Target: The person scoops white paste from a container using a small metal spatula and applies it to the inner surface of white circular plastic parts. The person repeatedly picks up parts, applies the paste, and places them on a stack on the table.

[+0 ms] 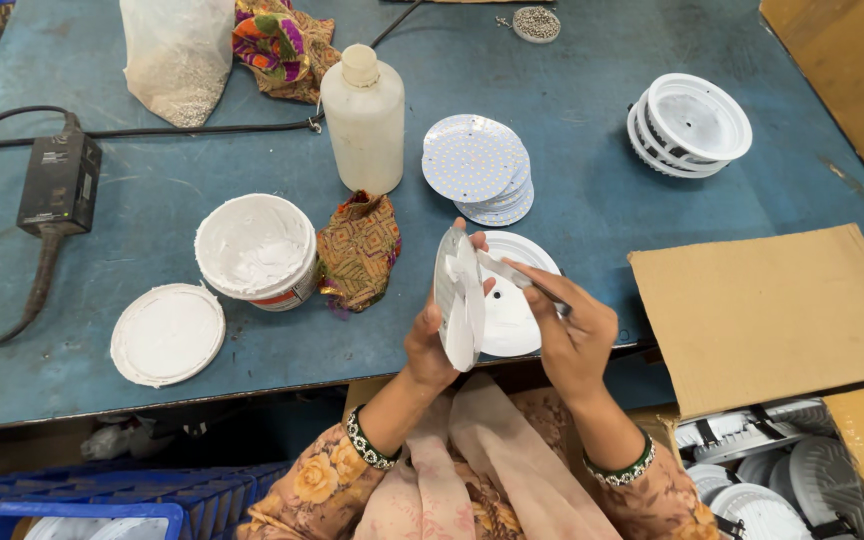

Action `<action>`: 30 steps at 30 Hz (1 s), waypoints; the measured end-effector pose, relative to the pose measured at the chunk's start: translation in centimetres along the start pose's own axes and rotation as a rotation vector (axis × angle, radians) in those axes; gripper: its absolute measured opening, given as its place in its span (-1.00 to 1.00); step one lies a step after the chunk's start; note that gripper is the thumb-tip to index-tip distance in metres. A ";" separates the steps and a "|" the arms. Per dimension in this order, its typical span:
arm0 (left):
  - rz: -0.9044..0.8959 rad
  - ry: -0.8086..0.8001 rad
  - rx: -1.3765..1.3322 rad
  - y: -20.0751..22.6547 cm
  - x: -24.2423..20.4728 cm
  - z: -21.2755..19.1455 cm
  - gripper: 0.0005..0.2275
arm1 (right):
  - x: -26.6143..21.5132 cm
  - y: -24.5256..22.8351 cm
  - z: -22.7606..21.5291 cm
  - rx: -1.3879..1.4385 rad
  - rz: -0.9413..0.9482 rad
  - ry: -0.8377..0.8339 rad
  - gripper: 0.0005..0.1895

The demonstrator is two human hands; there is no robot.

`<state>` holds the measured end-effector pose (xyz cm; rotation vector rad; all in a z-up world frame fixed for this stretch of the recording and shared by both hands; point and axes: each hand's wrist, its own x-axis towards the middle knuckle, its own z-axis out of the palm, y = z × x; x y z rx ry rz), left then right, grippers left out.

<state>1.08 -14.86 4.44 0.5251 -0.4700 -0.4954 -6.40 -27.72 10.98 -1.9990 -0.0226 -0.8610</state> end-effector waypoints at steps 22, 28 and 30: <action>0.059 0.019 0.223 0.2 -0.8 -0.9 0.16 | -0.6 -3.0 3.1 -0.073 -0.101 -0.044 -0.78; 0.060 0.039 0.212 1.2 -0.5 -1.4 0.17 | -1.5 -3.0 2.7 -0.098 -0.170 -0.129 -0.76; 0.057 0.051 0.184 1.6 -0.3 -1.4 0.18 | -1.3 -2.8 2.4 -0.048 -0.139 -0.109 -0.77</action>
